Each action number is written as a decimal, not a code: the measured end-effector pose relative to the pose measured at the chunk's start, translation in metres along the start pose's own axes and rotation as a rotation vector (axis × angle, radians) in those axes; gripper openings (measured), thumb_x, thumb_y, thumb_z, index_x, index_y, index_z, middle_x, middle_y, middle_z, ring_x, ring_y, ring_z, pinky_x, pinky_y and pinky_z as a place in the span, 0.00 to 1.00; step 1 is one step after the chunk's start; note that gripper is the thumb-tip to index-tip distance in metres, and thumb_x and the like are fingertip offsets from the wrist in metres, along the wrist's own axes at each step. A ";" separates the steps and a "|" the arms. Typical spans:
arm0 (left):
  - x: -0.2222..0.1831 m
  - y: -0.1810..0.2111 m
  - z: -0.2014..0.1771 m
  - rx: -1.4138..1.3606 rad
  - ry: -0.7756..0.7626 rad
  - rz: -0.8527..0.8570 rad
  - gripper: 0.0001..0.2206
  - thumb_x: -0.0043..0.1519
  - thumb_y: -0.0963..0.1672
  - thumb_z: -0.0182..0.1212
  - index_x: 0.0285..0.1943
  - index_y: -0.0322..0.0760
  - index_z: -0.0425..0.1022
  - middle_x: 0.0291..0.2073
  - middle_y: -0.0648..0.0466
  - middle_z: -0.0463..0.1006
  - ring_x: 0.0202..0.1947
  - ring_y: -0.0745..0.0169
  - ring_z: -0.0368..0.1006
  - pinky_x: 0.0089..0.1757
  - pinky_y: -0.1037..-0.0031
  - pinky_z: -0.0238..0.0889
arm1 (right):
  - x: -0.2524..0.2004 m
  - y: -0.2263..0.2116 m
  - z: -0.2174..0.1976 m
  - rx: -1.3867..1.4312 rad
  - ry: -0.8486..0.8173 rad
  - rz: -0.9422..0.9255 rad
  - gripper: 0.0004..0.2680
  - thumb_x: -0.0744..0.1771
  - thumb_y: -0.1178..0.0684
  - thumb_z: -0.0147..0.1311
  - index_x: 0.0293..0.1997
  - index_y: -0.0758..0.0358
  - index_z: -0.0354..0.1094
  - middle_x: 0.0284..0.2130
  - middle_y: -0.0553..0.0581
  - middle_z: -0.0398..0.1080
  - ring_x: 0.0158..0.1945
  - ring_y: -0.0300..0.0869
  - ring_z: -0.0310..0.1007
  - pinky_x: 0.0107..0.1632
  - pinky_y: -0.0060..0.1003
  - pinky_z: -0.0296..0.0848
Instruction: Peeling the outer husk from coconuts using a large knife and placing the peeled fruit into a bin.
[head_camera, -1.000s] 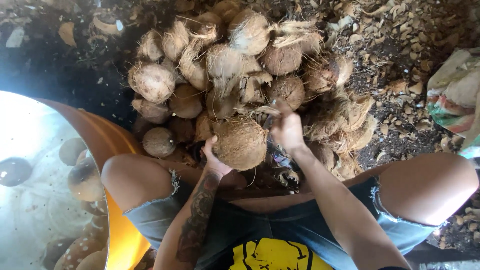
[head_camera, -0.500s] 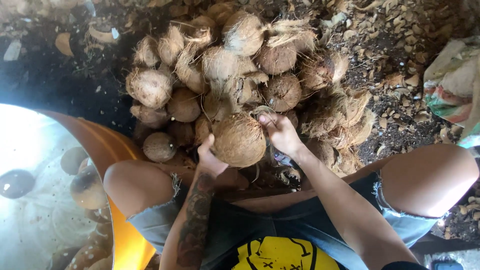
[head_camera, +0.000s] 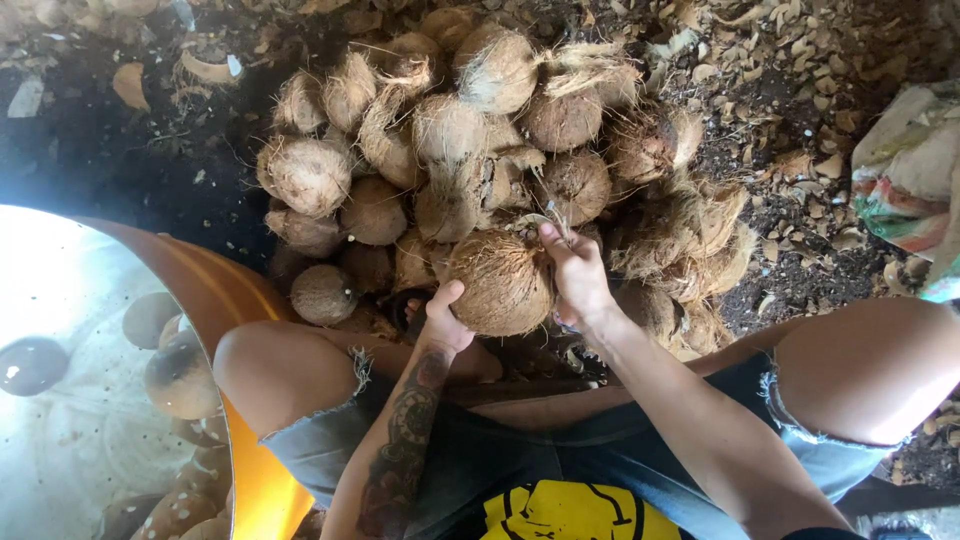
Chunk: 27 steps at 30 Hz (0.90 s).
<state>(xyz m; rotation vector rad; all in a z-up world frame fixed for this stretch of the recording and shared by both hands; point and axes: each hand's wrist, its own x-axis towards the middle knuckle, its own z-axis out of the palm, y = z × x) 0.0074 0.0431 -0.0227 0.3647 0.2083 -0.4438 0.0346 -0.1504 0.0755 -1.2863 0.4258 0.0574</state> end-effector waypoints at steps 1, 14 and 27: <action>-0.008 0.002 0.022 0.001 0.000 -0.002 0.30 0.59 0.44 0.63 0.73 0.30 0.68 0.67 0.34 0.72 0.63 0.34 0.72 0.69 0.48 0.53 | -0.009 -0.015 0.007 0.001 0.002 0.000 0.15 0.73 0.52 0.53 0.25 0.62 0.68 0.12 0.49 0.61 0.11 0.34 0.58 0.18 0.29 0.58; -0.018 0.009 0.071 0.265 0.108 0.260 0.38 0.57 0.43 0.65 0.80 0.33 0.58 0.58 0.47 0.78 0.56 0.63 0.77 0.57 0.74 0.65 | 0.016 -0.049 -0.020 -0.268 -0.221 0.081 0.11 0.72 0.46 0.55 0.33 0.60 0.70 0.20 0.50 0.56 0.19 0.33 0.53 0.22 0.29 0.46; -0.018 0.050 0.151 -0.083 0.327 0.287 0.28 0.57 0.53 0.68 0.65 0.39 0.78 0.60 0.43 0.80 0.59 0.42 0.77 0.62 0.48 0.67 | 0.145 0.013 -0.192 -1.621 0.006 -0.059 0.28 0.68 0.32 0.52 0.72 0.55 0.49 0.66 0.69 0.50 0.74 0.69 0.41 0.73 0.66 0.44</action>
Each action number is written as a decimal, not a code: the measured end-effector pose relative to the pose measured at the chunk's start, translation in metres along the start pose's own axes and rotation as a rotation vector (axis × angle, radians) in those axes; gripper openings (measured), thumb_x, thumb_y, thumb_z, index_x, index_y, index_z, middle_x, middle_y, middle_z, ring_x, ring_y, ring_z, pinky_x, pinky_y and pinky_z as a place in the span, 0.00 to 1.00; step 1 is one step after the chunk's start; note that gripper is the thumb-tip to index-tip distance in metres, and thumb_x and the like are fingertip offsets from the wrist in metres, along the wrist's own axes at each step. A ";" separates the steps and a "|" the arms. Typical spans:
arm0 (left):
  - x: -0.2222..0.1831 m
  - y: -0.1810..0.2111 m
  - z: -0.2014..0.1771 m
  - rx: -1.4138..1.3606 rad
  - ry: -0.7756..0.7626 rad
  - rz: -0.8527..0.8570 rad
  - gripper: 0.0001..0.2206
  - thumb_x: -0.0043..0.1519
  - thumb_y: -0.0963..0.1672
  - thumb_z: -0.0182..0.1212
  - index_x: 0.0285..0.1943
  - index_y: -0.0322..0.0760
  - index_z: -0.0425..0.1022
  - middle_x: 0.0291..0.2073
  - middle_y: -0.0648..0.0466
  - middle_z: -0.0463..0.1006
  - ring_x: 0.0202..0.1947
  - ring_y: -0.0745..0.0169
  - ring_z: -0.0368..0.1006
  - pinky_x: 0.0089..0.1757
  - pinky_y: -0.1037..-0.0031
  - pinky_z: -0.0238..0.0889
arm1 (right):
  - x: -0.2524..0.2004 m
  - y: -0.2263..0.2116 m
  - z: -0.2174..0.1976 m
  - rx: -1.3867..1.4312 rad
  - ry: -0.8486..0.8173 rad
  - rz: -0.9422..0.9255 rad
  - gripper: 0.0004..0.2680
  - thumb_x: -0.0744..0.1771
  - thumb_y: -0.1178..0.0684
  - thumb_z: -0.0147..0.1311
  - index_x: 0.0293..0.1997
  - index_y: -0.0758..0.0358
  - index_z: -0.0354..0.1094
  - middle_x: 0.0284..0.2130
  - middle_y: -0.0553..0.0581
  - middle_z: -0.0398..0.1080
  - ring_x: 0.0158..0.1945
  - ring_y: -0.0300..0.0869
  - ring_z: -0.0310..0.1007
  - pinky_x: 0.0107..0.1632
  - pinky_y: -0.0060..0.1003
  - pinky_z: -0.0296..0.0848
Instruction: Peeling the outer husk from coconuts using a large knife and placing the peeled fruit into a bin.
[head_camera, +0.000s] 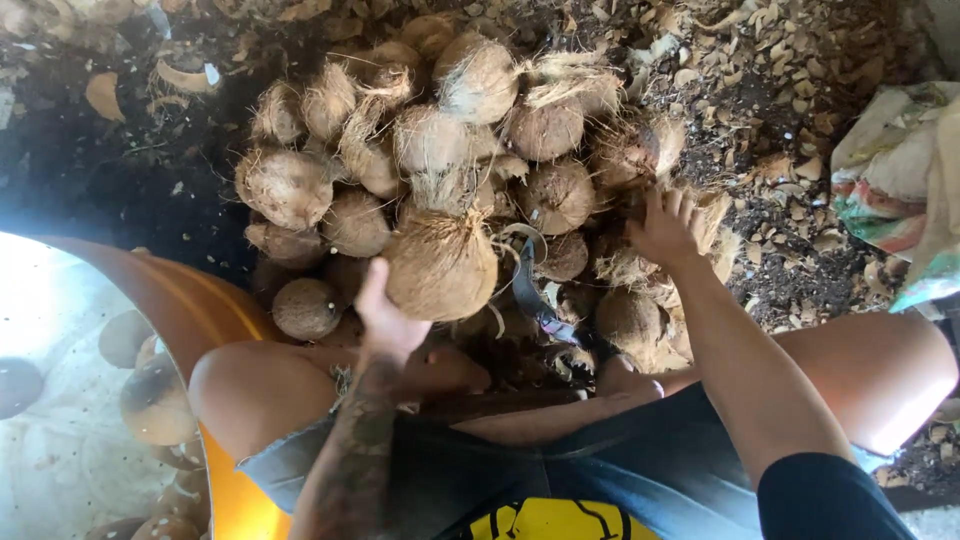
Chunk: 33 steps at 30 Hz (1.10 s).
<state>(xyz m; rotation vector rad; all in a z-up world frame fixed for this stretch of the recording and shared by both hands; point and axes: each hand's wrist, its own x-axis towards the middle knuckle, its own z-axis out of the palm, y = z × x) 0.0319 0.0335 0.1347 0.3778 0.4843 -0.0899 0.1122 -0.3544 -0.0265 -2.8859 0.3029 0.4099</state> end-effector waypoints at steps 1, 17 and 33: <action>0.003 0.007 -0.004 -0.001 0.001 0.002 0.28 0.57 0.53 0.68 0.65 0.39 0.78 0.60 0.43 0.80 0.59 0.42 0.77 0.62 0.48 0.67 | -0.001 -0.002 -0.003 0.000 -0.001 -0.002 0.28 0.68 0.32 0.52 0.72 0.55 0.49 0.66 0.69 0.50 0.74 0.69 0.41 0.73 0.66 0.44; 0.054 -0.001 -0.083 0.046 0.103 -0.071 0.28 0.59 0.56 0.67 0.64 0.42 0.78 0.61 0.46 0.80 0.59 0.43 0.77 0.61 0.49 0.67 | -0.073 -0.066 0.182 0.137 -0.507 -0.166 0.20 0.62 0.48 0.57 0.57 0.67 0.67 0.41 0.71 0.79 0.40 0.64 0.81 0.37 0.59 0.76; 0.073 0.008 -0.107 0.057 0.139 -0.113 0.28 0.57 0.58 0.68 0.63 0.45 0.80 0.60 0.48 0.81 0.58 0.45 0.78 0.61 0.49 0.68 | -0.113 -0.108 0.094 0.491 -0.557 -0.003 0.20 0.64 0.39 0.56 0.49 0.67 0.63 0.26 0.63 0.74 0.29 0.53 0.78 0.31 0.48 0.75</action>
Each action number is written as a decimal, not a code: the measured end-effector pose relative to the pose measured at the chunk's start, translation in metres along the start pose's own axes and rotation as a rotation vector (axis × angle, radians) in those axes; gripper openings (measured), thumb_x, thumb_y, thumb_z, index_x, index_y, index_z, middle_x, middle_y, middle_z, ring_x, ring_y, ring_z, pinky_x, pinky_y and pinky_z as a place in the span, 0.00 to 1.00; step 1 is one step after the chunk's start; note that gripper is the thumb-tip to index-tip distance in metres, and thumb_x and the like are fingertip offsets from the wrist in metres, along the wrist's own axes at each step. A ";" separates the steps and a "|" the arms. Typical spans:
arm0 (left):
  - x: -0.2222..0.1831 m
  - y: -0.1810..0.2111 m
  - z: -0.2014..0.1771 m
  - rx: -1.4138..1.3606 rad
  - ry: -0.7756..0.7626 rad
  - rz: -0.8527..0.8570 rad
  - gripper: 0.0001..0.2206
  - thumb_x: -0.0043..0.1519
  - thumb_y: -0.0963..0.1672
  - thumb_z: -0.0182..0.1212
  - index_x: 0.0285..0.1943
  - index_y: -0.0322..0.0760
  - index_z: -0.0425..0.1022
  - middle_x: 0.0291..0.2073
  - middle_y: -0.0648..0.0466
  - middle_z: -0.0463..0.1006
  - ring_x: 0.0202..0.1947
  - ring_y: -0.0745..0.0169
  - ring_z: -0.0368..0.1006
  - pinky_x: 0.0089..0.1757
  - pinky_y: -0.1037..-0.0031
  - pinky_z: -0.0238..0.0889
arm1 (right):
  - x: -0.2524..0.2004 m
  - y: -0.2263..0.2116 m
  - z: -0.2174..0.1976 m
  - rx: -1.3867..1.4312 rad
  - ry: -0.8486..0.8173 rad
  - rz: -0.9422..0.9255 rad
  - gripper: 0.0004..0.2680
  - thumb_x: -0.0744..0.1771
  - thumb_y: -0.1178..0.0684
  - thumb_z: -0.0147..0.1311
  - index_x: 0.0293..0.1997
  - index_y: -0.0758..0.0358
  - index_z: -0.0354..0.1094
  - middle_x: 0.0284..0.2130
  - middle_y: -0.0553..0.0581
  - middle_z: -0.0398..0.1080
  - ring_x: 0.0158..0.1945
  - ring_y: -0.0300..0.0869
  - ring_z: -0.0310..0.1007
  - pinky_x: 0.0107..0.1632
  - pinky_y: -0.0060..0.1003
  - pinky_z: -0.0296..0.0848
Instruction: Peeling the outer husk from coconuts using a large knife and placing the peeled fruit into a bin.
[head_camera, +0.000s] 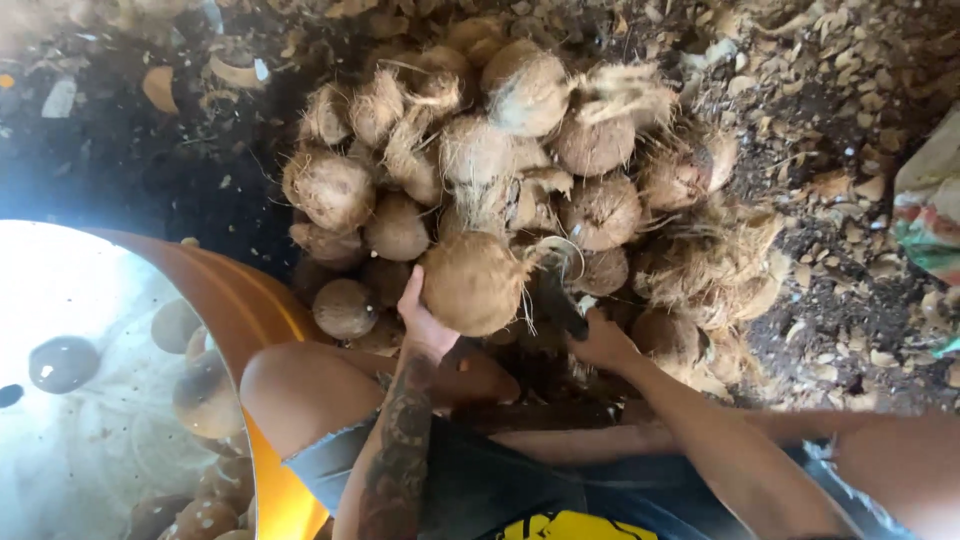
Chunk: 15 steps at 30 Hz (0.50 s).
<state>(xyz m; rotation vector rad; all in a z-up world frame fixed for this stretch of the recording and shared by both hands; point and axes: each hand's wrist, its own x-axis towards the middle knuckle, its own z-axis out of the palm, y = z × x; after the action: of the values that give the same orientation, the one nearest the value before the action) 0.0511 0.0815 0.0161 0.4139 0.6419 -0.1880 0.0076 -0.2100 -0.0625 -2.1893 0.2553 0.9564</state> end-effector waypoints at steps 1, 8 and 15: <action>-0.011 0.004 0.018 -0.006 -0.007 0.004 0.28 0.57 0.58 0.68 0.63 0.45 0.80 0.60 0.48 0.81 0.58 0.45 0.78 0.61 0.49 0.68 | -0.011 -0.013 -0.014 -0.008 0.005 -0.005 0.20 0.64 0.39 0.56 0.49 0.67 0.63 0.26 0.63 0.74 0.29 0.53 0.78 0.31 0.48 0.75; -0.040 -0.007 0.047 0.062 0.112 -0.093 0.36 0.51 0.56 0.73 0.68 0.38 0.76 0.63 0.42 0.78 0.62 0.36 0.73 0.65 0.44 0.60 | -0.107 -0.073 -0.065 0.038 0.084 -0.153 0.10 0.62 0.49 0.63 0.41 0.60 0.69 0.22 0.62 0.74 0.31 0.53 0.80 0.41 0.46 0.73; -0.072 -0.020 0.088 0.002 -0.043 0.053 0.35 0.48 0.56 0.73 0.65 0.43 0.76 0.62 0.46 0.78 0.61 0.47 0.75 0.65 0.52 0.63 | -0.128 -0.052 -0.041 0.795 0.058 -0.453 0.05 0.58 0.70 0.50 0.31 0.72 0.64 0.09 0.69 0.68 0.10 0.52 0.74 0.14 0.41 0.74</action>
<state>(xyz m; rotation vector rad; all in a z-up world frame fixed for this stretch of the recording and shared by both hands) 0.0364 0.0286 0.1180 0.4271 0.5879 -0.1464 -0.0372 -0.2132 0.0746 -1.4440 0.1228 0.4236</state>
